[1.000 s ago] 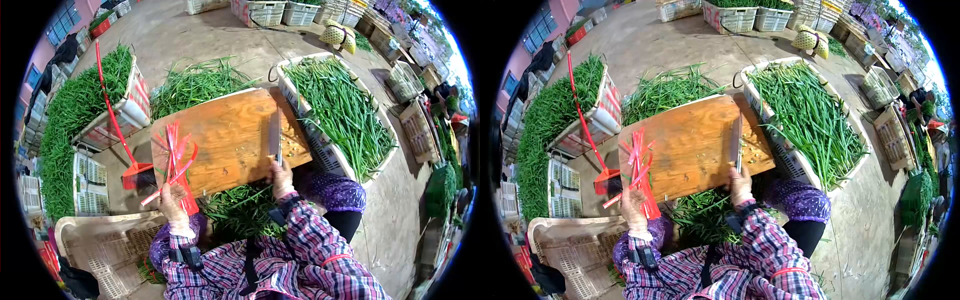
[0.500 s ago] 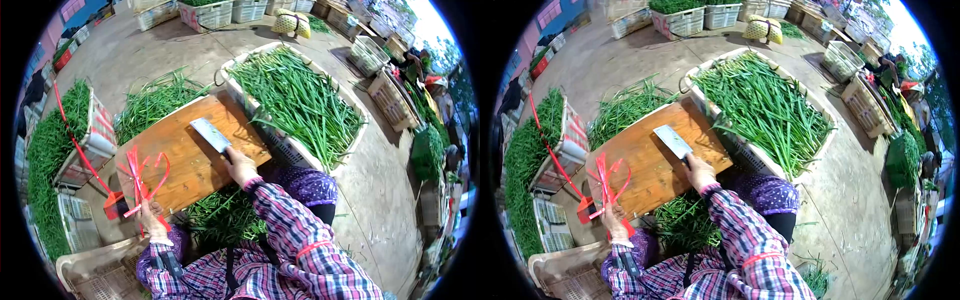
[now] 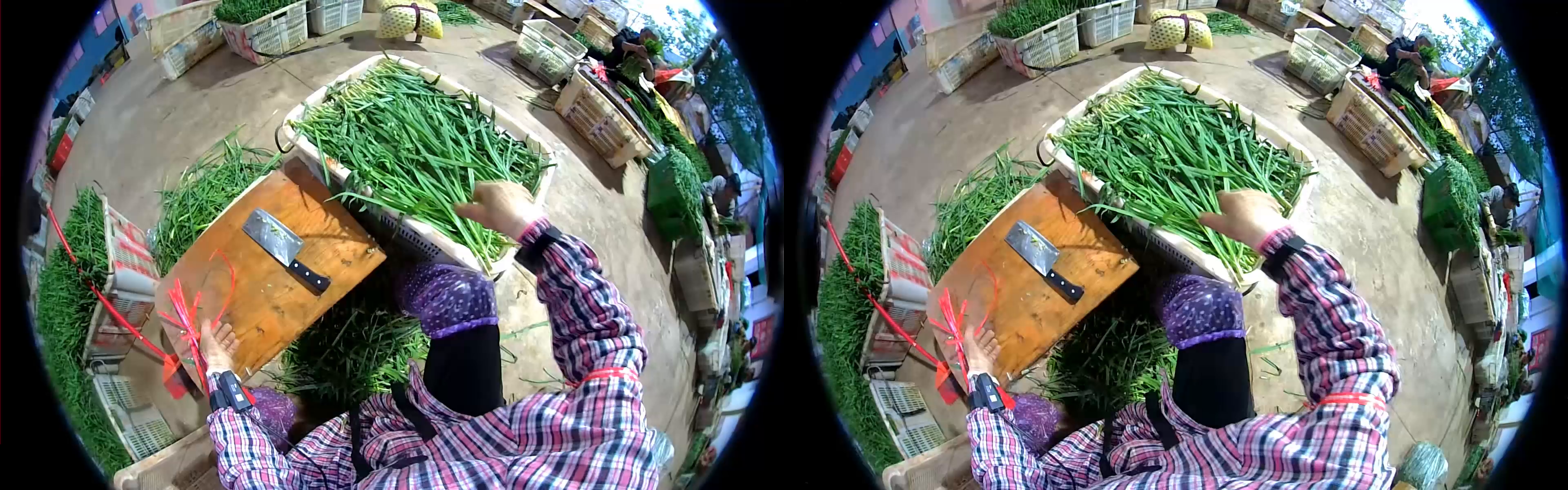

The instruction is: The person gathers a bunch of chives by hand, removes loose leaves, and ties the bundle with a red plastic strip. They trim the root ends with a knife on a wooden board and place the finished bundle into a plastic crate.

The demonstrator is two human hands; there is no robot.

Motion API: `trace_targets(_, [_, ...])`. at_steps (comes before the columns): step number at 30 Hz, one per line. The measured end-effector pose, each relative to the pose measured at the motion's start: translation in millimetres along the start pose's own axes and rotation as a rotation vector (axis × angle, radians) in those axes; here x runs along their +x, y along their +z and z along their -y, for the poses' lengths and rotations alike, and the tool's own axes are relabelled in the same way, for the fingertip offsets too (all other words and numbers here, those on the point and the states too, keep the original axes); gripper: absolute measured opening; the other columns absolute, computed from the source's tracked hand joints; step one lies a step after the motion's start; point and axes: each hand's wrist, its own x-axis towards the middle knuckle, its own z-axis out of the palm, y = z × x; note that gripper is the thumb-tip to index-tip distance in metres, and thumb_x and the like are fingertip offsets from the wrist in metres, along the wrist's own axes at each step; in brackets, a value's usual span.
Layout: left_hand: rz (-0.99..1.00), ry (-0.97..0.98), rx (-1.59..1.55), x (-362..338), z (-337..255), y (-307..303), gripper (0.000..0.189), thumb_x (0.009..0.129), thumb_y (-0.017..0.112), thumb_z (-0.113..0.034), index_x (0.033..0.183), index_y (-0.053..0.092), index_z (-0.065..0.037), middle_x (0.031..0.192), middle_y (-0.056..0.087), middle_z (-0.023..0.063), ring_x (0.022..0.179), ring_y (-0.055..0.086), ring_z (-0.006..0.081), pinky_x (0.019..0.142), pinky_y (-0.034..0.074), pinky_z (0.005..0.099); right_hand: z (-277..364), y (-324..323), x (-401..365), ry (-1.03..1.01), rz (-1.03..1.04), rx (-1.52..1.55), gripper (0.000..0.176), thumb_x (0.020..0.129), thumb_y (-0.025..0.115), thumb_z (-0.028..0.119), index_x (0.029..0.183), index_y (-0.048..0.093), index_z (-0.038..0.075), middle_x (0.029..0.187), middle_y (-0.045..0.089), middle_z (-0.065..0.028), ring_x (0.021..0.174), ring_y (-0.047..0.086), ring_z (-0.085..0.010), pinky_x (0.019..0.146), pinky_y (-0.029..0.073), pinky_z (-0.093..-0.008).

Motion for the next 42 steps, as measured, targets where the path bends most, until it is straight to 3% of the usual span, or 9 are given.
trace_targets(3, [0.087, -0.068, 0.021, -36, -6, 5, 0.069, 0.079, 0.053, -0.062, 0.12, 0.053, -0.006, 0.105, 0.059, 0.0105, 0.086, 0.053, 0.0215, 0.076, 0.045, 0.0382, -52, 50, -4, 0.11, 0.023, 0.018, 0.069, 0.078, 0.057, 0.065, 0.113, 0.056, 0.005, 0.104, 0.065, -0.019, 0.099, 0.062, -0.032, 0.085, 0.048, -0.0431])
trace_targets(8, [0.306, -0.144, -0.073, -89, -2, 46, 0.055, 0.081, 0.058, -0.048, 0.115, 0.054, -0.005, 0.103, 0.059, 0.0094, 0.082, 0.054, 0.0215, 0.074, 0.047, 0.0377, -44, 81, -6, 0.197, 0.238, 0.108, 0.076, 0.082, 0.057, 0.056, 0.137, 0.035, 0.009, 0.113, 0.061, -0.0209, 0.107, 0.059, -0.0343, 0.091, 0.045, -0.0426])
trace_targets(13, [0.59, -0.044, -0.322, -175, -52, 171, 0.033, 0.089, 0.054, -0.034, 0.104, 0.06, -0.005, 0.089, 0.062, 0.007, 0.083, 0.058, 0.0208, 0.075, 0.05, 0.0375, -52, 104, 3, 0.1, 0.128, 0.405, 0.074, 0.079, 0.062, 0.053, 0.135, 0.04, 0.009, 0.114, 0.061, -0.0209, 0.107, 0.058, -0.035, 0.091, 0.045, -0.0411])
trace_targets(19, [0.965, -0.117, -0.687, -265, -56, 341, 0.021, 0.09, 0.054, -0.022, 0.1, 0.061, -0.005, 0.09, 0.065, 0.0071, 0.084, 0.062, 0.0216, 0.078, 0.053, 0.0392, -66, 134, 4, 0.081, 0.184, 0.773, 0.057, 0.08, 0.063, 0.023, 0.132, 0.042, 0.01, 0.117, 0.058, -0.0212, 0.11, 0.056, -0.0342, 0.092, 0.044, -0.0407])
trace_targets(23, [0.839, -0.37, -0.726, -286, -6, 402, 0.018, 0.091, 0.053, -0.021, 0.099, 0.061, -0.006, 0.088, 0.066, 0.007, 0.079, 0.064, 0.0217, 0.077, 0.054, 0.0396, -92, 84, 6, -0.095, -0.006, 0.469, 0.045, 0.081, 0.058, 0.011, 0.125, 0.049, 0.011, 0.102, 0.063, -0.0193, 0.093, 0.062, -0.0319, 0.081, 0.049, -0.0389])
trace_targets(27, [0.733, -0.427, -0.703, -282, 43, 414, 0.022, 0.093, 0.05, -0.02, 0.108, 0.056, -0.005, 0.093, 0.063, 0.0063, 0.082, 0.061, 0.0206, 0.076, 0.054, 0.0391, -144, 44, 24, -0.337, -0.354, 0.617, 0.038, 0.081, 0.056, 0.003, 0.118, 0.055, 0.01, 0.097, 0.064, -0.0169, 0.091, 0.063, -0.0318, 0.078, 0.05, -0.0366])
trace_targets(31, [0.728, -0.46, -0.611, -261, 80, 421, 0.023, 0.093, 0.049, -0.019, 0.11, 0.054, -0.004, 0.096, 0.062, 0.0088, 0.087, 0.061, 0.0225, 0.081, 0.053, 0.0406, -175, 49, 71, -0.173, -0.331, 0.472, 0.034, 0.083, 0.056, 0.006, 0.116, 0.056, 0.008, 0.098, 0.063, -0.0201, 0.092, 0.062, -0.0336, 0.079, 0.049, -0.0376])
trace_targets(36, [0.86, -0.402, -0.575, -257, 79, 425, 0.034, 0.095, 0.041, -0.018, 0.12, 0.049, 0.003, 0.111, 0.059, 0.0172, 0.1, 0.06, 0.0278, 0.092, 0.05, 0.0441, -165, 86, 111, 0.141, -0.048, 0.205, 0.099, 0.07, 0.077, 0.047, 0.145, 0.024, 0.008, 0.122, 0.055, -0.0228, 0.113, 0.054, -0.0349, 0.095, 0.044, -0.0407])
trace_targets(42, [0.837, -0.439, -0.597, -269, 69, 435, 0.037, 0.095, 0.04, -0.018, 0.123, 0.046, 0.005, 0.115, 0.057, 0.0186, 0.104, 0.058, 0.0287, 0.097, 0.047, 0.0439, -92, 74, 93, 0.114, 0.093, -0.054, 0.105, 0.064, 0.08, 0.047, 0.144, 0.021, 0.014, 0.116, 0.053, -0.0204, 0.107, 0.055, -0.0337, 0.087, 0.048, -0.0405])
